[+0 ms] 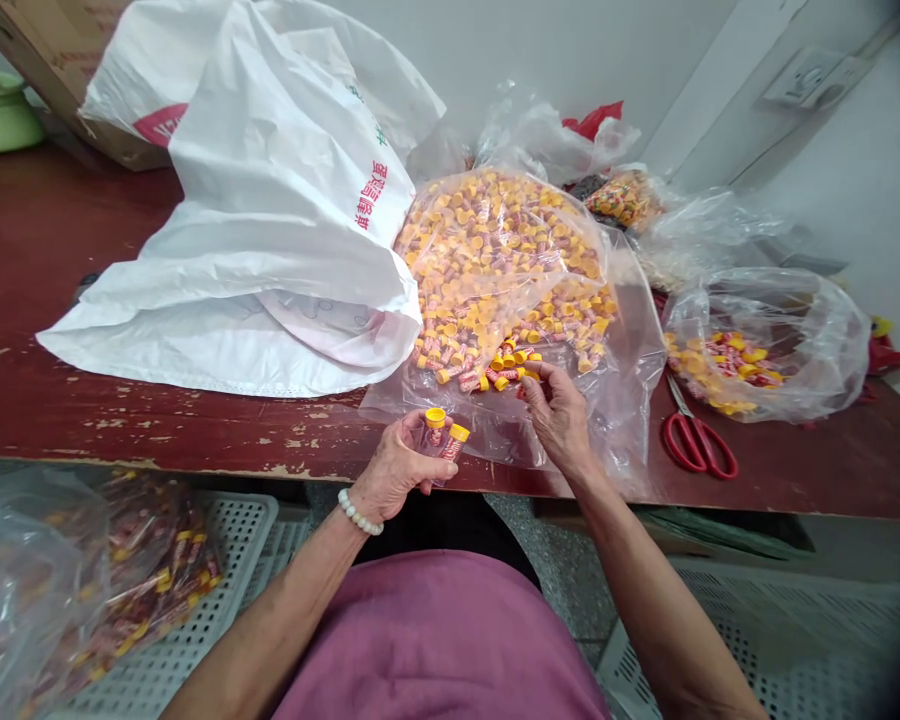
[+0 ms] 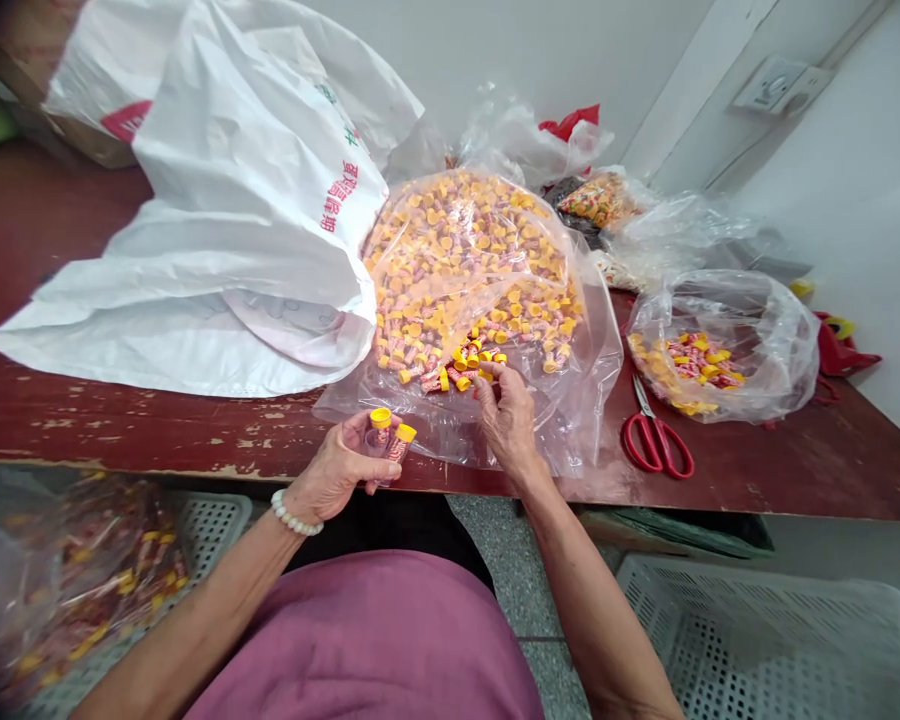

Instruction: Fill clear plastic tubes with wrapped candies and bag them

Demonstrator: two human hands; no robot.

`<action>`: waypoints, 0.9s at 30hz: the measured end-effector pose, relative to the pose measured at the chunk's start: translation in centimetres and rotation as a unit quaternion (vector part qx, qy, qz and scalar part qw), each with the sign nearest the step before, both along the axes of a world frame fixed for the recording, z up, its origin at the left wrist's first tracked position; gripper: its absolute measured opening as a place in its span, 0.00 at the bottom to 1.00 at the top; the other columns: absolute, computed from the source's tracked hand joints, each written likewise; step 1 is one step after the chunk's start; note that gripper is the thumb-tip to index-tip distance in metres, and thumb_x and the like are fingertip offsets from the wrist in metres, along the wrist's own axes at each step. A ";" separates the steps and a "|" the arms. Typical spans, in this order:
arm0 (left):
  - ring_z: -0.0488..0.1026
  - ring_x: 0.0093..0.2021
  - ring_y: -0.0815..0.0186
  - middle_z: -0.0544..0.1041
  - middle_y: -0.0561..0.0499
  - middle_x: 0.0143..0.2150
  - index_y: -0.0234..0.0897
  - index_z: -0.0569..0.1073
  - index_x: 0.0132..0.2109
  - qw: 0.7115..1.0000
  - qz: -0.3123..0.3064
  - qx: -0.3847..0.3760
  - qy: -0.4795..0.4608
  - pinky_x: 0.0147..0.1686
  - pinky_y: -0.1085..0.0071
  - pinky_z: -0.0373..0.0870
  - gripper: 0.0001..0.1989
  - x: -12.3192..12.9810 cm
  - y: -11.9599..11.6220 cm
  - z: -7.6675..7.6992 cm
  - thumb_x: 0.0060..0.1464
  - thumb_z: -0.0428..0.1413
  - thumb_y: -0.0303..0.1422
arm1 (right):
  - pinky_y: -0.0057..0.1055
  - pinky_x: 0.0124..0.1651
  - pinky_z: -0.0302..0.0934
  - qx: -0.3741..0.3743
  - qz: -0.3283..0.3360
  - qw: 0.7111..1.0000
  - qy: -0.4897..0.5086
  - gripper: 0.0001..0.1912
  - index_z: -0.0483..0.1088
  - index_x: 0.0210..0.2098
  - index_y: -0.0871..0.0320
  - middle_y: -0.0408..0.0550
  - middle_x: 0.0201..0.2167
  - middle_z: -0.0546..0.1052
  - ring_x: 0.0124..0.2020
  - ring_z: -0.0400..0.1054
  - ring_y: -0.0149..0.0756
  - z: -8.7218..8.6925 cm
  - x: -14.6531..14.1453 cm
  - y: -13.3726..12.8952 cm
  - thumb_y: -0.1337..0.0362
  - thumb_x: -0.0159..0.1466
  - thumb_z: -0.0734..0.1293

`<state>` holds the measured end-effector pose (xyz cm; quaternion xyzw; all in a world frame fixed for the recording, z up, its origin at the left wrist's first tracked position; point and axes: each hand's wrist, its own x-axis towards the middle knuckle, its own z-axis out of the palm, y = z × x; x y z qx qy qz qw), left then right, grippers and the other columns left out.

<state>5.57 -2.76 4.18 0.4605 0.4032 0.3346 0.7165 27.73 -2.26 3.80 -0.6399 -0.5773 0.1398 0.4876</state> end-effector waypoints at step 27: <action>0.59 0.17 0.78 0.71 0.57 0.27 0.33 0.68 0.42 0.999 0.019 -0.017 0.024 0.10 0.82 0.52 0.26 0.1 0.8 0.5 0.31 0.64 0.23 | 0.42 0.54 0.60 0.070 0.031 0.990 -0.115 0.14 0.70 0.46 0.54 0.53 0.49 0.68 0.52 0.63 0.40 0.4 -1.6 0.4 0.60 0.66 0.57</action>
